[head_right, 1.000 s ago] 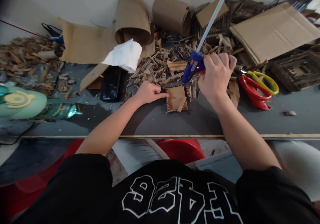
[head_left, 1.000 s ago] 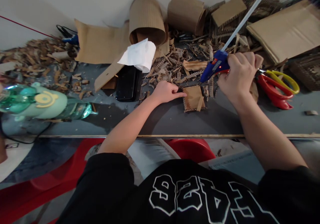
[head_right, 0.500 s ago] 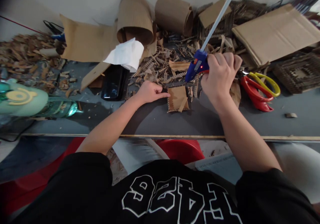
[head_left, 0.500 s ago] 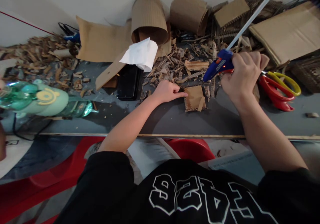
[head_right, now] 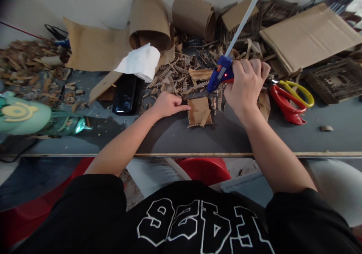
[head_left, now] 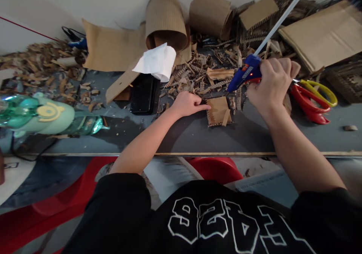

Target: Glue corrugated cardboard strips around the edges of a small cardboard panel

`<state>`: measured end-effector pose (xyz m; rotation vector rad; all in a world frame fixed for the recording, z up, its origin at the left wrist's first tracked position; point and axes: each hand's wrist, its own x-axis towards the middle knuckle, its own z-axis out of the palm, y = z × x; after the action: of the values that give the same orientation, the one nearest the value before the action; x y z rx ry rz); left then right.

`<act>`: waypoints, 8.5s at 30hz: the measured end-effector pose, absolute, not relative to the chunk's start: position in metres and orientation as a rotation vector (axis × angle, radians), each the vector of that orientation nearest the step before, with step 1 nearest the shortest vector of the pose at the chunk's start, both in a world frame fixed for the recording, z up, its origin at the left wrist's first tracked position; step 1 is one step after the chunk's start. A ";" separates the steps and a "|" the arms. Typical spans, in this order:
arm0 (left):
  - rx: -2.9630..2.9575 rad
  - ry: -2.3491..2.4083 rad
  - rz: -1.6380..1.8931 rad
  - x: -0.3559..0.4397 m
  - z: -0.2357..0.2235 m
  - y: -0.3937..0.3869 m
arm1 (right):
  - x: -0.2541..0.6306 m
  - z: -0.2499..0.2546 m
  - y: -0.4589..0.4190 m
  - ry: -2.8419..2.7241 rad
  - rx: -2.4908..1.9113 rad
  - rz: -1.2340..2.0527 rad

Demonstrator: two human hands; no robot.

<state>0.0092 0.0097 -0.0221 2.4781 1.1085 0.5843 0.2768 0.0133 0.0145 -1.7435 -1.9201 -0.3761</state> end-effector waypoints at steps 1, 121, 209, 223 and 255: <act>2.478 1.114 0.577 0.009 -0.022 0.010 | 0.277 0.015 0.013 -1.927 -1.745 -0.371; 2.758 1.139 0.732 0.003 -0.031 0.016 | 0.242 -0.008 0.012 -2.431 -1.126 0.028; 2.613 1.121 0.618 0.001 -0.023 0.018 | 0.263 0.004 0.019 -2.522 -1.122 -0.019; 2.642 1.104 0.721 0.000 -0.025 0.015 | 0.260 0.007 0.015 -2.523 -1.119 0.019; 2.815 1.054 0.914 0.002 -0.025 0.008 | 0.255 0.006 0.006 -2.554 -1.240 -0.044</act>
<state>0.0020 0.0077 -0.0249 2.8152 1.0536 0.9141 0.2548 0.0065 0.0063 -1.2403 -2.5536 -0.0442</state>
